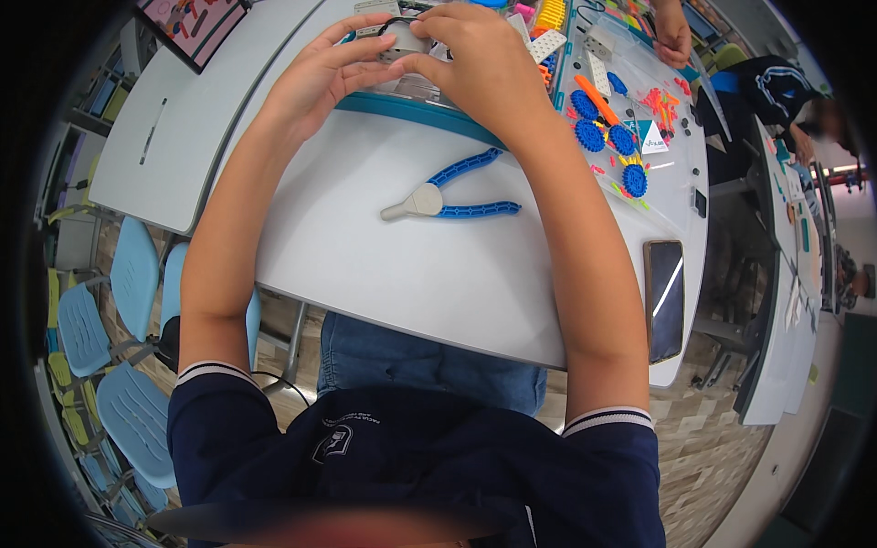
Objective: The person assembles a small electronic device using components from a kit. They connect wires to a circuit board and attach a battery pack, then place the assembled unit into a plastic case on the table.
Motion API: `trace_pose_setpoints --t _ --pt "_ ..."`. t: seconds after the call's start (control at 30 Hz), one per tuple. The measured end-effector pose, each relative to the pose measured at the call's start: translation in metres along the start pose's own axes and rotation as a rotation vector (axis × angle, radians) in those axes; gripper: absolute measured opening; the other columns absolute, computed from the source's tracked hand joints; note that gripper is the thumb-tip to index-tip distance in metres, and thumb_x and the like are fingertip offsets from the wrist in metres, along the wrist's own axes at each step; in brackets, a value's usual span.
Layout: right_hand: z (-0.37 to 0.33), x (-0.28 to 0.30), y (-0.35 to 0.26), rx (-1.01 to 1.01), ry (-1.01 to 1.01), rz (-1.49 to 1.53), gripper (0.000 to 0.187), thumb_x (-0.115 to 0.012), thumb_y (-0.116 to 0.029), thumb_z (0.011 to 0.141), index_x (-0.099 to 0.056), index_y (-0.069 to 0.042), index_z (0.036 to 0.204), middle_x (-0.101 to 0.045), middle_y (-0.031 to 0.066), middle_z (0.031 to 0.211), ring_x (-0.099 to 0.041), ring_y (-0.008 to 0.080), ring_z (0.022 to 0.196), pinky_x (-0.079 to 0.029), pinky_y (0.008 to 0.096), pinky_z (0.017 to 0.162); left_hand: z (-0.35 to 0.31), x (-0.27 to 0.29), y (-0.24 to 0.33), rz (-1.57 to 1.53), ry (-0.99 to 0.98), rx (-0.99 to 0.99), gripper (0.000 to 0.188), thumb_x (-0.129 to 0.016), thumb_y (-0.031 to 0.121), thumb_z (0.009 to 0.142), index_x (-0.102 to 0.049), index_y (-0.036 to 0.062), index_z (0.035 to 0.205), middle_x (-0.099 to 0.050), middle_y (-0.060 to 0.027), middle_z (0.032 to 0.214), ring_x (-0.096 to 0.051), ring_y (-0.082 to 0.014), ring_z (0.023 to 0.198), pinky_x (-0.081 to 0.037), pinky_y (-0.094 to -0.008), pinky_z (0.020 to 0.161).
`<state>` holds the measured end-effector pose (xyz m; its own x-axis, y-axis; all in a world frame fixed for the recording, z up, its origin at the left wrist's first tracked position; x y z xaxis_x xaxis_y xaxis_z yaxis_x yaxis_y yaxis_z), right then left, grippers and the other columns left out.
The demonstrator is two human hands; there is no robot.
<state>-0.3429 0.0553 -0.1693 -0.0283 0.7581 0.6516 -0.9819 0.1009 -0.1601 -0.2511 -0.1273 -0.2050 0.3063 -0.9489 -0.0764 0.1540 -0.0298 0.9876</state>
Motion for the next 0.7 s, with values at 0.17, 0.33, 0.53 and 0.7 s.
trace_pose_setpoints --t 0.17,0.33,0.53,0.7 --pt "0.003 0.000 0.000 -0.167 -0.046 0.146 0.028 -0.083 -0.010 0.077 -0.072 0.005 0.098 -0.073 0.0174 0.100 -0.071 0.0327 0.089 -0.055 0.0365 0.083 -0.001 0.002 -0.002 0.041 0.022 0.002 0.054 -0.076 0.028 0.092 -0.060 0.0058 0.138 -0.069 -0.0179 0.114 -0.075 -0.0236 0.102 -0.051 -0.0311 0.105" --pt "0.003 -0.005 0.005 -0.372 -0.057 0.388 0.028 -0.084 -0.009 0.076 -0.072 0.006 0.096 -0.072 0.0165 0.095 -0.069 0.0289 0.088 -0.054 0.0352 0.080 -0.001 0.001 0.003 0.097 -0.009 0.009 0.053 -0.076 0.033 0.092 -0.062 0.0038 0.134 -0.071 -0.0193 0.109 -0.077 -0.0227 0.094 -0.055 -0.0297 0.099" --pt "-0.004 -0.003 0.005 -0.200 -0.111 0.133 0.020 -0.080 -0.011 0.082 -0.072 0.005 0.092 -0.071 0.0175 0.090 -0.069 0.0297 0.083 -0.055 0.0364 0.076 0.012 0.022 -0.001 0.433 0.066 -0.060 0.046 -0.075 0.038 0.095 -0.069 -0.0001 0.120 -0.076 -0.0148 0.098 -0.076 -0.0173 0.084 -0.061 -0.0257 0.077" --pt "-0.006 -0.013 0.009 -0.160 -0.175 0.102 0.030 -0.081 -0.024 0.079 -0.075 -0.002 0.098 -0.073 0.0141 0.097 -0.070 0.0318 0.088 -0.054 0.0420 0.080 0.025 0.037 -0.009 0.483 0.124 -0.224 0.036 -0.074 0.034 0.096 -0.074 0.0009 0.112 -0.077 -0.0106 0.098 -0.074 -0.0151 0.086 -0.058 -0.0265 0.078"
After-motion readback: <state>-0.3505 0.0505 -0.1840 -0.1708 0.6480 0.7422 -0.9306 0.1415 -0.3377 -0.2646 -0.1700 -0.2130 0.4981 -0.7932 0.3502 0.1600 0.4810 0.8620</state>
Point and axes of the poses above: each hand's wrist, its own z-axis towards the middle knuckle, its own x-axis out of the back of the hand, y = z × x, the point moved 1 cm from there along z, towards the middle knuckle
